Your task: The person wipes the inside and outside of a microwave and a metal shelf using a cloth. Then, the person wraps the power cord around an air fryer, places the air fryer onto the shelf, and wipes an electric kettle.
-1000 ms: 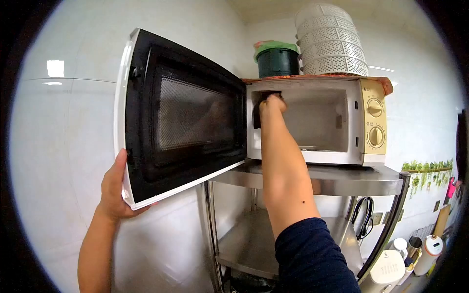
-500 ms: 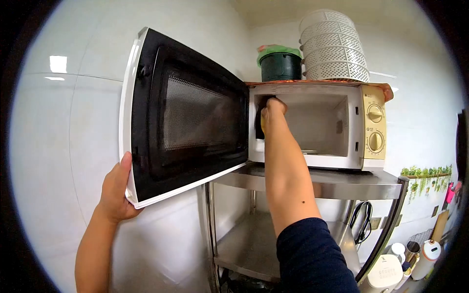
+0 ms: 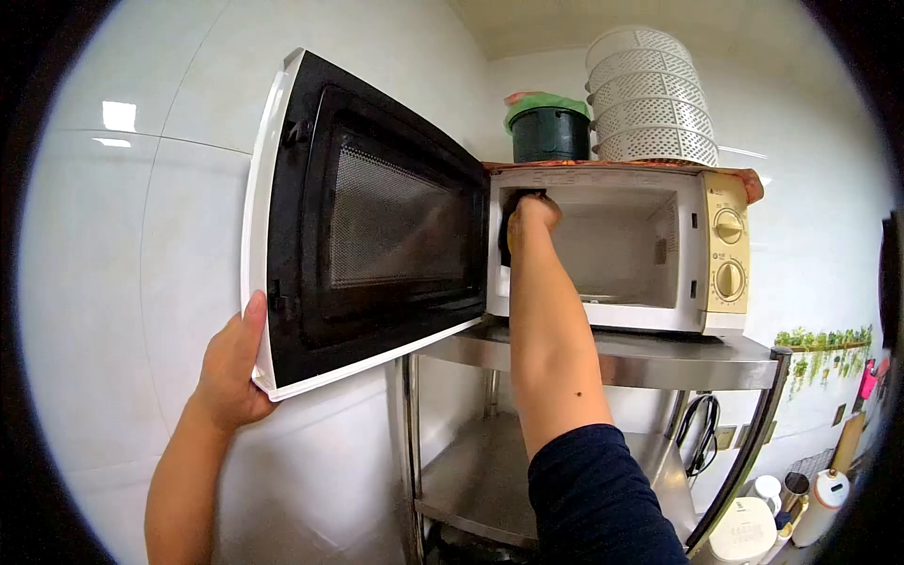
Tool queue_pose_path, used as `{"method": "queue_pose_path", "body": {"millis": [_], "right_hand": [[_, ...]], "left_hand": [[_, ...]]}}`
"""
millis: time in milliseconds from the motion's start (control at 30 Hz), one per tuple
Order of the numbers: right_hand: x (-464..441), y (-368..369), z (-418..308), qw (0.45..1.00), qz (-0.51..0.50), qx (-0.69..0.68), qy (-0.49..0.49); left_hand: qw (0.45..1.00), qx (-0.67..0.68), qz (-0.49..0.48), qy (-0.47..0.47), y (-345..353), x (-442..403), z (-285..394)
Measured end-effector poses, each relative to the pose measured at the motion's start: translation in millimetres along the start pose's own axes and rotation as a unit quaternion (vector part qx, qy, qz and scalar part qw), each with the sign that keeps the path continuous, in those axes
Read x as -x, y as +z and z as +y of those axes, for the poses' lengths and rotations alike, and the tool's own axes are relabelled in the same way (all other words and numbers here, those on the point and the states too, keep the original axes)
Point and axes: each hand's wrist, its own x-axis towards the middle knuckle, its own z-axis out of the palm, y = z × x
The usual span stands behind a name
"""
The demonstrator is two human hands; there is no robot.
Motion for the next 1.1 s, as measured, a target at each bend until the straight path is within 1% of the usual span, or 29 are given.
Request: {"method": "queue_pose_path", "body": {"millis": [33, 67, 100, 167, 200, 233, 267, 333, 367, 433, 467, 533, 567, 633, 667, 733, 767, 833, 900, 967, 1033, 1100], "right_hand": [[-3.4, -2.7, -3.9, 0.996, -0.039, 0.086, -0.009], [-4.8, -6.6, -3.6, 0.995, -0.036, 0.089, -0.016], [-0.1, -14.5, 0.7, 0.976, -0.070, 0.144, -0.148], [6.0, -21.2, -0.1, 0.935, -0.096, 0.201, -0.277], [10.9, -20.0, -5.1, 0.917, -0.134, 0.277, -0.255], [10.1, -14.3, -6.4, 0.891, -0.173, 0.351, -0.230], [1.8, -3.4, 1.8, 0.884, -0.195, 0.345, -0.250], [53.0, -33.6, -24.5, 0.809, -0.227, 0.467, -0.275], [34.5, -21.1, -5.0, 0.771, -0.270, 0.471, -0.333], [79.0, -47.4, -17.7, 0.657, -0.286, 0.573, -0.398], [87.3, -59.7, -14.1, 0.655, -0.283, 0.580, -0.394], [101.6, -82.4, -10.0, 0.558, -0.334, 0.619, -0.441], [124.8, -104.4, -19.1, 0.575, -0.378, 0.620, -0.377], [131.0, -123.1, -19.8, 0.511, -0.382, 0.619, -0.458], [132.1, -130.6, -24.7, 0.511, -0.382, 0.619, -0.458], [134.2, -147.8, -36.5, 0.535, -0.510, 0.506, -0.445], [137.2, -155.9, -41.3, 0.533, -0.512, 0.506, -0.445], [152.0, -178.6, -54.6, 0.468, -0.597, 0.506, -0.410], [180.5, -217.1, -70.4, 0.484, -0.569, 0.474, -0.466], [176.3, -249.3, -74.4, 0.449, -0.524, 0.470, -0.550], [186.5, -289.1, -95.2, 0.464, -0.486, 0.478, -0.565], [184.5, -326.0, -106.3, 0.467, -0.411, 0.501, -0.602]], "left_hand": [[0.999, -0.039, 0.009, 0.019, -5.0, -5.9, 10.7], [0.999, -0.034, 0.015, 0.017, -3.3, -4.4, 10.5], [0.999, -0.044, 0.011, 0.019, -2.4, -1.6, 7.7], [0.999, -0.047, 0.009, 0.024, 0.6, 8.6, -9.3], [0.998, 0.001, -0.054, -0.023, 4.7, 19.8, -27.2], [0.999, -0.012, -0.034, 0.016, 1.7, 10.4, -16.3], [0.998, -0.026, -0.013, 0.056, -1.1, 1.1, -5.4], [0.998, -0.015, -0.014, 0.056, -2.7, -1.0, -3.1], [0.998, -0.011, -0.020, 0.059, -3.1, -1.0, -2.9], [0.998, 0.006, -0.018, 0.063, -1.8, -2.1, -3.1], [0.998, 0.003, -0.017, 0.059, -1.6, -1.5, -3.0], [0.998, 0.001, -0.018, 0.054, -3.0, -2.6, -0.4], [0.998, 0.004, -0.016, 0.052, -2.2, -5.9, 0.2], [0.995, 0.013, 0.033, 0.097, -1.3, -11.6, 1.6], [0.995, 0.013, 0.032, 0.097, -2.4, -12.0, 2.1], [0.997, 0.015, 0.022, 0.073, -4.4, -9.8, 3.0], [0.997, 0.014, 0.021, 0.071, -4.7, -9.3, 4.4], [0.997, 0.018, 0.037, 0.071, -3.8, -10.4, 6.9], [0.997, 0.009, 0.036, 0.066, -4.1, -10.6, 7.8], [0.997, 0.002, 0.034, 0.063, -4.8, -7.9, 8.7], [0.999, 0.021, -0.028, 0.021, -6.9, -1.3, 2.7], [1.000, -0.002, -0.021, 0.020, -5.0, 2.5, 0.6]]}}
